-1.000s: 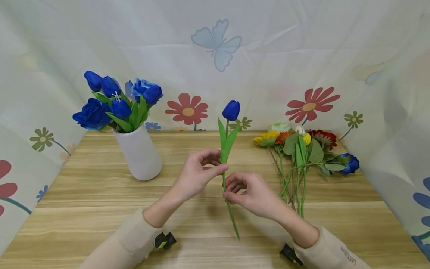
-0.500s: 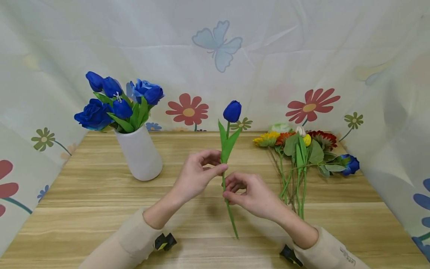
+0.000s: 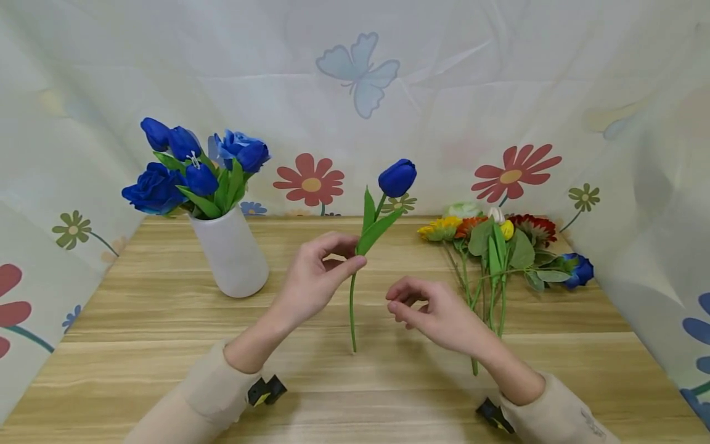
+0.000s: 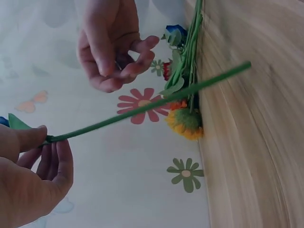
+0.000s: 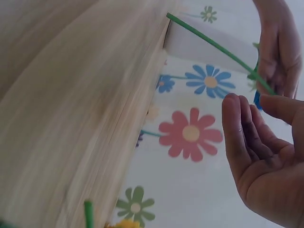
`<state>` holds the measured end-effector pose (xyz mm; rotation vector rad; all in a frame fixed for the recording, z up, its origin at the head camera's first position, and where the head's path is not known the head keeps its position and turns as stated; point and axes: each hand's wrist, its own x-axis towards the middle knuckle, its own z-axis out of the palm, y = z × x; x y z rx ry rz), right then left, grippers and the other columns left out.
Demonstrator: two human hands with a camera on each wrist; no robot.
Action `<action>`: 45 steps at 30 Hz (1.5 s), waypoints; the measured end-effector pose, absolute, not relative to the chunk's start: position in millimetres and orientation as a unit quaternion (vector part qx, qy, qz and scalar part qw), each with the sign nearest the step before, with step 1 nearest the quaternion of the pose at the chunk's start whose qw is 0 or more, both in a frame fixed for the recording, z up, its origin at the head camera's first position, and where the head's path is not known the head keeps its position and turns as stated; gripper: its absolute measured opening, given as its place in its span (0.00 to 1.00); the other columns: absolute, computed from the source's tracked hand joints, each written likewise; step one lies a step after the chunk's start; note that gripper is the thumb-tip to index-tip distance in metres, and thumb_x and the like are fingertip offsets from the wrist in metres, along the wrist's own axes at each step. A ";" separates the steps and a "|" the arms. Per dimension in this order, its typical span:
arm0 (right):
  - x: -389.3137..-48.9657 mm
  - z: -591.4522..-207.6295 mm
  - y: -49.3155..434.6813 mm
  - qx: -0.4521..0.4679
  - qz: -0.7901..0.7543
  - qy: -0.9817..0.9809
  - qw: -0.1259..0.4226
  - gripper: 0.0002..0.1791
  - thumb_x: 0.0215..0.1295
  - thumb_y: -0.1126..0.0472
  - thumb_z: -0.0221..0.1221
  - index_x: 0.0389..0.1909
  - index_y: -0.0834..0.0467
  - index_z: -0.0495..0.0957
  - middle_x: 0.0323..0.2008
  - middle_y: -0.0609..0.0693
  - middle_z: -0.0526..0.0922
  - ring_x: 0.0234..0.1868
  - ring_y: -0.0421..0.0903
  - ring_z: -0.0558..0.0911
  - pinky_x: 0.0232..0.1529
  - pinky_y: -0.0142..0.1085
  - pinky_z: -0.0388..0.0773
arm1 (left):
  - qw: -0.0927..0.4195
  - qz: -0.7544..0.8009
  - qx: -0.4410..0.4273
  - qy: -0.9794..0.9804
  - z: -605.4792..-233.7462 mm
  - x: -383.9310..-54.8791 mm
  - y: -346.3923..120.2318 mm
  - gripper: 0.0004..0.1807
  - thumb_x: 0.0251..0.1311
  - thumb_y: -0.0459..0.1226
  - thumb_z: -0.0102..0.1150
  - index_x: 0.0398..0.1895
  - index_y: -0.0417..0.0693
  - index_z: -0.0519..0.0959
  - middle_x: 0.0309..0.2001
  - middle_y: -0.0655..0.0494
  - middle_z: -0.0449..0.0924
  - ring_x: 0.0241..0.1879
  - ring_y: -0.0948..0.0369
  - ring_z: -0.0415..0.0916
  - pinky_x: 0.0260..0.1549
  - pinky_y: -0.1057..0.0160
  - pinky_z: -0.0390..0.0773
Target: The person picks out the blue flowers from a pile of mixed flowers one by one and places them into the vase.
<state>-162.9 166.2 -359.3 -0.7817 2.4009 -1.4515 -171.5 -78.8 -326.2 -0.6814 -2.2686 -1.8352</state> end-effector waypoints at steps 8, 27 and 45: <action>-170.1 -364.4 195.7 -0.241 -0.436 0.863 0.088 0.08 0.74 0.57 0.63 0.46 0.57 0.82 0.35 0.47 0.85 0.34 0.50 0.85 0.31 0.38 0.84 | 0.133 -0.545 -0.266 -0.784 -322.7 -169.3 -81.8 0.12 0.66 0.29 0.66 0.52 0.42 0.86 0.43 0.58 0.82 0.41 0.62 0.80 0.41 0.60 0.84; -192.1 -377.9 268.4 -0.079 -0.358 0.930 0.000 0.17 0.75 0.56 0.60 0.51 0.68 0.79 0.37 0.59 0.85 0.23 0.52 0.84 0.20 0.39 0.78 | 0.261 -0.404 -0.331 -0.812 -319.3 -162.9 -88.4 0.15 0.63 0.26 0.67 0.51 0.45 0.87 0.45 0.55 0.81 0.46 0.61 0.78 0.40 0.63 0.80; -211.3 -382.5 315.9 -0.025 -0.300 0.953 0.031 0.34 0.78 0.50 0.56 0.66 0.75 0.65 0.46 0.71 0.81 0.27 0.52 0.85 0.25 0.42 0.79 | 0.336 -0.344 -0.362 -0.799 -294.2 -147.8 -96.2 0.13 0.64 0.26 0.66 0.50 0.44 0.88 0.45 0.49 0.81 0.48 0.53 0.76 0.46 0.57 0.79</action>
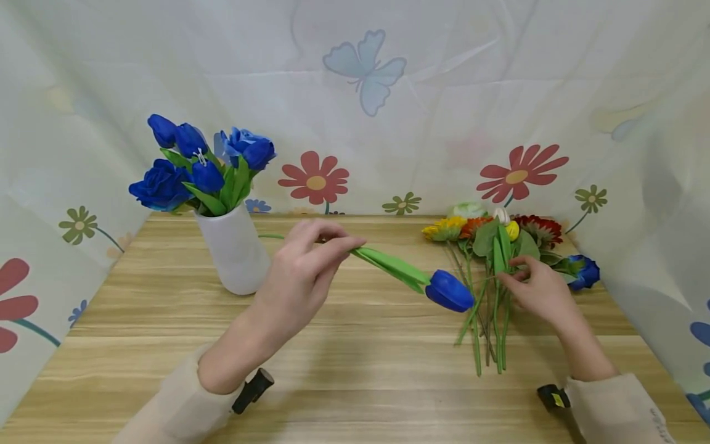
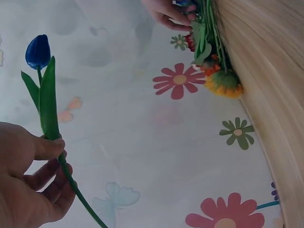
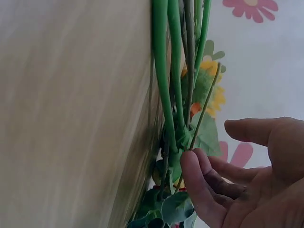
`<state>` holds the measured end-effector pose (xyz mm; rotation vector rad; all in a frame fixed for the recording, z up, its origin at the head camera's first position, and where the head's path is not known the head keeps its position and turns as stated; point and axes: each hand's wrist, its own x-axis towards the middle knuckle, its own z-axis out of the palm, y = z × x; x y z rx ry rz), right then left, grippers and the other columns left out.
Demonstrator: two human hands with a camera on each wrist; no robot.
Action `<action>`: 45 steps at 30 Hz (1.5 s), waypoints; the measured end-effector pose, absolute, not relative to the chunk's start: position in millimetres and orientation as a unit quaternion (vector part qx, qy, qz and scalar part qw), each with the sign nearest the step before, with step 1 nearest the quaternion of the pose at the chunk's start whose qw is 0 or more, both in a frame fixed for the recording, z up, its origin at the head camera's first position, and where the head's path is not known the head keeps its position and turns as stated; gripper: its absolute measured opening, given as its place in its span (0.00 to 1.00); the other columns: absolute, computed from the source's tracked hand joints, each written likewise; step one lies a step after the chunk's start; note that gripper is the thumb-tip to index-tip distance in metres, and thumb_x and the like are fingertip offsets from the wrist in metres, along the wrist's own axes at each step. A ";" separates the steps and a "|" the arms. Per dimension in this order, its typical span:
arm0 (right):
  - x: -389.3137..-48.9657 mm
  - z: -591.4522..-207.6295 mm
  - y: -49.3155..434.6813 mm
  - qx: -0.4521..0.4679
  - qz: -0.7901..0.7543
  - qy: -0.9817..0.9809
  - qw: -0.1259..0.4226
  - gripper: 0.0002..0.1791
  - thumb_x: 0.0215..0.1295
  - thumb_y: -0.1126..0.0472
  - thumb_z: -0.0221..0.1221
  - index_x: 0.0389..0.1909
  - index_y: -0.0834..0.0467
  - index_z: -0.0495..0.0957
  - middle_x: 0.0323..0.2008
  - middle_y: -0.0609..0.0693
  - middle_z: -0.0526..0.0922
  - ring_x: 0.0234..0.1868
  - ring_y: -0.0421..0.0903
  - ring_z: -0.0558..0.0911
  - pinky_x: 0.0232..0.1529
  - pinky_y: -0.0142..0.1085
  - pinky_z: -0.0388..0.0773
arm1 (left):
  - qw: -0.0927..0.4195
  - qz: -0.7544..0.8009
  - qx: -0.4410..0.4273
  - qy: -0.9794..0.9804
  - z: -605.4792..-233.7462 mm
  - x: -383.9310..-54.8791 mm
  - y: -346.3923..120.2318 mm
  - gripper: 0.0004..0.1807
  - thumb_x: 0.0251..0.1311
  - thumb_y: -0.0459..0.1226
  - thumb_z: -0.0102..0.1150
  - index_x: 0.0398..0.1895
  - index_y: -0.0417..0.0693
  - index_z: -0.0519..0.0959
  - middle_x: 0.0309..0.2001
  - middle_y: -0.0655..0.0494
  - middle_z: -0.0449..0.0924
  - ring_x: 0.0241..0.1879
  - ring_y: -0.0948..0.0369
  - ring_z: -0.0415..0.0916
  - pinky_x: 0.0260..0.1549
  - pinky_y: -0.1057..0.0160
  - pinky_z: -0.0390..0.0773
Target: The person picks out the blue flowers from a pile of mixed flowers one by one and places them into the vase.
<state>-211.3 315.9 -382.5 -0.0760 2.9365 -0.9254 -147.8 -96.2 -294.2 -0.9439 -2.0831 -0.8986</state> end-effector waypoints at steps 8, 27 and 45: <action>-215.0 -382.0 325.3 -0.024 -0.286 0.956 0.061 0.37 0.78 0.49 0.55 0.71 0.74 0.60 0.46 0.70 0.82 0.30 0.51 0.85 0.27 0.42 0.79 | 0.345 -0.336 -0.366 -0.797 -286.6 -142.0 -97.6 0.13 0.65 0.25 0.65 0.50 0.43 0.87 0.45 0.48 0.80 0.49 0.52 0.76 0.47 0.56 0.79; -214.0 -383.7 337.2 -0.026 -0.258 0.964 0.053 0.30 0.78 0.49 0.54 0.57 0.76 0.76 0.43 0.68 0.84 0.36 0.58 0.85 0.35 0.51 0.81 | 0.376 -0.305 -0.369 -0.793 -268.1 -126.0 -107.0 0.15 0.65 0.23 0.62 0.52 0.42 0.87 0.46 0.45 0.80 0.51 0.48 0.75 0.52 0.52 0.78; -207.4 -382.3 337.8 0.002 -0.270 0.963 0.008 0.18 0.71 0.55 0.63 0.39 0.70 0.81 0.24 0.51 0.84 0.22 0.48 0.84 0.25 0.41 0.76 | 0.439 -0.290 -0.367 -0.767 -260.1 -130.6 -117.8 0.13 0.65 0.23 0.63 0.50 0.39 0.87 0.45 0.41 0.79 0.46 0.44 0.76 0.45 0.51 0.77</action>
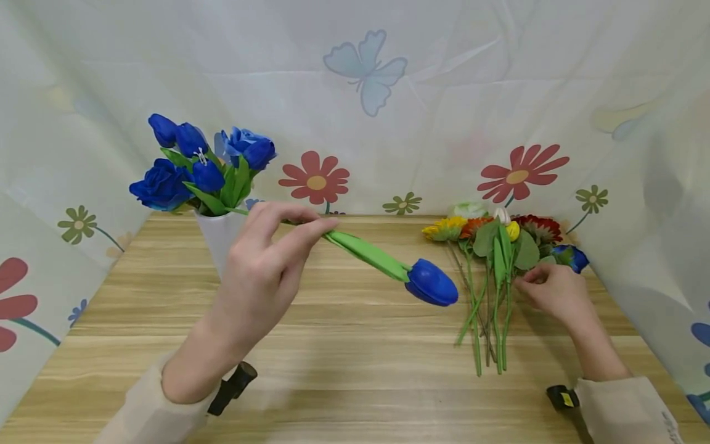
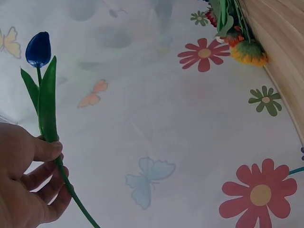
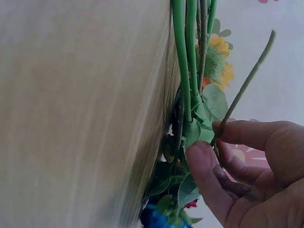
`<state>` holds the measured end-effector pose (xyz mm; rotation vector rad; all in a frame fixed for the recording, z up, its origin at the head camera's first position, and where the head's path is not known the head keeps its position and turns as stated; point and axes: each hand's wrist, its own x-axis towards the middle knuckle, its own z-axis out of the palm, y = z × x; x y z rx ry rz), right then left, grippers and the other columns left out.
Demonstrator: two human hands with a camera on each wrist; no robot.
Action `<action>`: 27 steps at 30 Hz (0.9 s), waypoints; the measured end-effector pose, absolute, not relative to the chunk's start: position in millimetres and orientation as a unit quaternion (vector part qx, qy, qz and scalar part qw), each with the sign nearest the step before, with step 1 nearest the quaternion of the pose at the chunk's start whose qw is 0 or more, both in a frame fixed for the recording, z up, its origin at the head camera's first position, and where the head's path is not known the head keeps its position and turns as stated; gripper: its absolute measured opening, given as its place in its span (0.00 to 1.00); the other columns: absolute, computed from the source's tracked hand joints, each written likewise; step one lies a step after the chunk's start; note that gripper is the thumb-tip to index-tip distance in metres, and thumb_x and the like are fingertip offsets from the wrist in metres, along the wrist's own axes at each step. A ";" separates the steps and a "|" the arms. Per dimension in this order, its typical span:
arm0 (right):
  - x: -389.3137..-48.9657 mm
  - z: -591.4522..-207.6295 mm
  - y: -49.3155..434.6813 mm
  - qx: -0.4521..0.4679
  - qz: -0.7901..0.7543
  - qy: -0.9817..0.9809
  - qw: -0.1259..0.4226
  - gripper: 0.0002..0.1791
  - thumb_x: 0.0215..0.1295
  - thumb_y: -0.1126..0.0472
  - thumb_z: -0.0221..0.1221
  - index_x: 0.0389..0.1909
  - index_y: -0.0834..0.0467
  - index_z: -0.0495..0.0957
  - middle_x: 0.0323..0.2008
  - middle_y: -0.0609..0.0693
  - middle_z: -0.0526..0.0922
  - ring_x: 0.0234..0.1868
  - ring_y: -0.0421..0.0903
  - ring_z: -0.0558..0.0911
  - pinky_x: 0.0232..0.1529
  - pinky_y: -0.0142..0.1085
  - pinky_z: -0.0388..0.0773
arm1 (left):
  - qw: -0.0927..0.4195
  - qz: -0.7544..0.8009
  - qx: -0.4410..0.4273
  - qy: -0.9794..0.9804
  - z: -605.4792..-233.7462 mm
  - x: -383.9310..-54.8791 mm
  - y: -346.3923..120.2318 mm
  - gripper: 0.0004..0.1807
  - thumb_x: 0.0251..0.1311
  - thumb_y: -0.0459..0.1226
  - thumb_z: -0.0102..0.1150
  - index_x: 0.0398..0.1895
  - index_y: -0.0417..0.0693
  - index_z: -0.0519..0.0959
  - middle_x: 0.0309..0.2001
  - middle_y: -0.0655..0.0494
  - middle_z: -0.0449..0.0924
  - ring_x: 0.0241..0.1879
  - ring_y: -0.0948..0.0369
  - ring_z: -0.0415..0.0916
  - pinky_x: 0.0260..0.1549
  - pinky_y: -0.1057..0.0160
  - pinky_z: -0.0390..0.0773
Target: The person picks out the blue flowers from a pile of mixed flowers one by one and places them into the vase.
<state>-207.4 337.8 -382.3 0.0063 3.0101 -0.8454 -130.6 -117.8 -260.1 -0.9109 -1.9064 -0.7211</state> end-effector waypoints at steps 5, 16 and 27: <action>-206.7 -383.3 336.6 0.009 -0.301 0.953 0.023 0.15 0.69 0.60 0.64 0.39 0.71 0.79 0.25 0.52 0.85 0.25 0.51 0.87 0.26 0.38 0.81 | 0.433 -0.291 -0.348 -0.779 -261.1 -135.1 -125.4 0.14 0.63 0.23 0.65 0.50 0.39 0.87 0.47 0.41 0.80 0.49 0.45 0.77 0.47 0.54 0.75; -207.7 -384.7 337.5 0.022 -0.305 0.952 0.018 0.29 0.66 0.65 0.68 0.56 0.79 0.65 0.26 0.57 0.85 0.23 0.52 0.87 0.30 0.47 0.83 | 0.440 -0.300 -0.310 -0.787 -253.5 -134.4 -134.9 0.14 0.63 0.23 0.65 0.50 0.41 0.87 0.47 0.42 0.80 0.51 0.46 0.77 0.48 0.60 0.75; -208.1 -380.0 340.9 0.045 -0.293 0.954 0.046 0.56 0.68 0.59 0.66 0.72 0.84 0.34 0.23 0.51 0.86 0.34 0.59 0.88 0.59 0.70 0.64 | 0.446 -0.324 -0.294 -0.781 -249.6 -132.9 -138.9 0.15 0.63 0.22 0.64 0.51 0.39 0.87 0.46 0.43 0.82 0.49 0.47 0.78 0.41 0.63 0.72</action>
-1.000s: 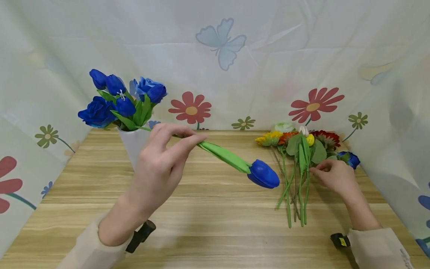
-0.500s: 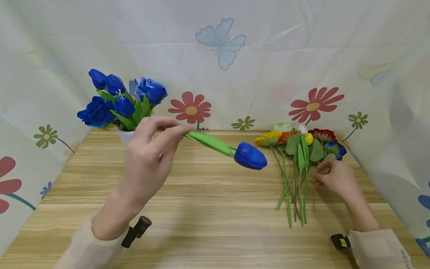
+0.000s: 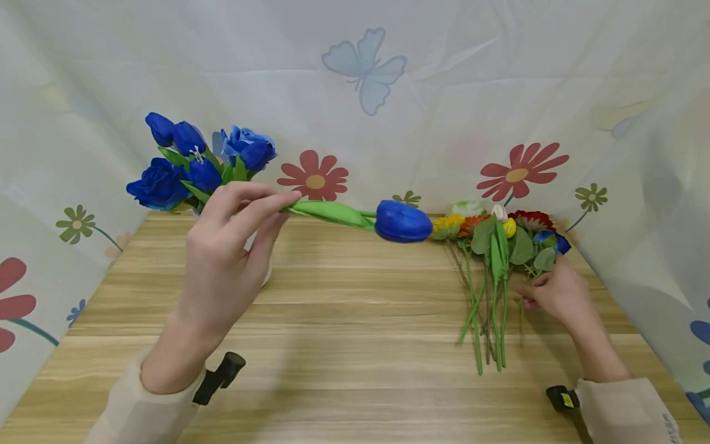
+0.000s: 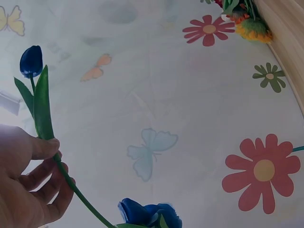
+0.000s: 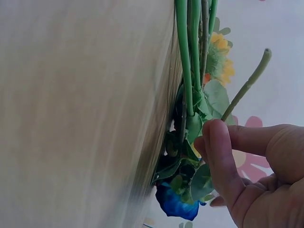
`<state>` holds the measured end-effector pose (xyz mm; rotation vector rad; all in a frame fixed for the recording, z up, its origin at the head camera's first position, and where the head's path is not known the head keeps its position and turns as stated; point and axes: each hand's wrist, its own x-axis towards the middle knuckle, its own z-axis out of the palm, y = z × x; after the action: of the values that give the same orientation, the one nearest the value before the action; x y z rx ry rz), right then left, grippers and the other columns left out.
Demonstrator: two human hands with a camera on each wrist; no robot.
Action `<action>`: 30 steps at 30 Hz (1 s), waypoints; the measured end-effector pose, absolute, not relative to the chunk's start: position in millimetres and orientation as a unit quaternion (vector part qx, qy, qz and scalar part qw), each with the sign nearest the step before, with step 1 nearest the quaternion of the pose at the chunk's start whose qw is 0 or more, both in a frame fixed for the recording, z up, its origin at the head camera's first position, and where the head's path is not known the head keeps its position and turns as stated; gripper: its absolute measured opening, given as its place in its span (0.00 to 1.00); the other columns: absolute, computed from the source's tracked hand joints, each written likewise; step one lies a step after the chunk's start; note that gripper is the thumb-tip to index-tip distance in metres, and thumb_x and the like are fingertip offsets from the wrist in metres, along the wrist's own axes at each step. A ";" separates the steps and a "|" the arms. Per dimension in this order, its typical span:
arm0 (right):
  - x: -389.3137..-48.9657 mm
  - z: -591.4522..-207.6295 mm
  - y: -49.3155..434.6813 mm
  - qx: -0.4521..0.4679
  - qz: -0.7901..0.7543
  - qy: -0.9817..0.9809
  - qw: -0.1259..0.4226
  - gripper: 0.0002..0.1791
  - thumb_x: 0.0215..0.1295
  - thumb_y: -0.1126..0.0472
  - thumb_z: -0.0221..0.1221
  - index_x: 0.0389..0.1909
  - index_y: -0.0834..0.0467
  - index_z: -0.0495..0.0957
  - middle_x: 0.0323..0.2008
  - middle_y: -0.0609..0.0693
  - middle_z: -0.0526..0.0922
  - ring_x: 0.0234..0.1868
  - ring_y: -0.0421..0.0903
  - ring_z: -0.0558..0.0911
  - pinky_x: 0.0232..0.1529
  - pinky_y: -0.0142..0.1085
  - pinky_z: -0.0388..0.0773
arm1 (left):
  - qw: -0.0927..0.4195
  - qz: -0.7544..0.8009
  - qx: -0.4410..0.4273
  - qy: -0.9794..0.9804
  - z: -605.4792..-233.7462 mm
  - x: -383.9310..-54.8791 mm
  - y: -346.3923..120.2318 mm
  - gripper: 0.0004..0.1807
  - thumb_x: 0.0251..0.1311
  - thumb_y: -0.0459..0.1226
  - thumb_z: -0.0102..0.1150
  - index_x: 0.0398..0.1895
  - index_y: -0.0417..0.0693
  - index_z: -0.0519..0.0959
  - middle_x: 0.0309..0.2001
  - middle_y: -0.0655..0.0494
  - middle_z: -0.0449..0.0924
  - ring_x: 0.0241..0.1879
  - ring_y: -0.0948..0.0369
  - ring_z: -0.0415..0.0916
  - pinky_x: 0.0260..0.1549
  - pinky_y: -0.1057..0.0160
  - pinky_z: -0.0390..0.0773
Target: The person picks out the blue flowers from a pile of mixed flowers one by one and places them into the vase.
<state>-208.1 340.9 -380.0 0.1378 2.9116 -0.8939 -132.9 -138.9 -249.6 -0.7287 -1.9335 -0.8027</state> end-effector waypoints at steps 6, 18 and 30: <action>-208.2 -376.8 346.5 0.032 -0.271 0.960 0.068 0.41 0.68 0.56 0.67 0.64 0.86 0.62 0.26 0.53 0.88 0.44 0.63 0.86 0.60 0.68 0.65 | 0.461 -0.328 -0.283 -0.775 -247.0 -135.8 -139.7 0.14 0.63 0.22 0.64 0.51 0.39 0.87 0.44 0.42 0.82 0.47 0.47 0.79 0.39 0.66 0.71; -210.0 -372.6 355.4 0.024 -0.353 0.927 0.122 0.34 0.67 0.69 0.64 0.62 0.88 0.60 0.36 0.69 0.82 0.27 0.53 0.88 0.35 0.45 0.86 | 0.470 -0.344 -0.272 -0.766 -241.5 -141.5 -139.1 0.15 0.59 0.22 0.68 0.49 0.36 0.87 0.43 0.44 0.85 0.45 0.49 0.82 0.44 0.74 0.74; -204.6 -362.8 351.0 0.035 -0.373 0.927 0.014 0.41 0.69 0.66 0.64 0.67 0.87 0.52 0.44 0.74 0.82 0.25 0.46 0.88 0.29 0.40 0.85 | 0.491 -0.370 -0.261 -0.744 -232.5 -139.9 -139.3 0.13 0.58 0.23 0.70 0.46 0.35 0.87 0.43 0.47 0.87 0.43 0.53 0.83 0.46 0.69 0.77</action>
<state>-204.6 351.0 -362.8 0.1092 2.8875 -1.1605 -139.9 -139.3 -232.5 -0.6342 -1.8063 -0.8983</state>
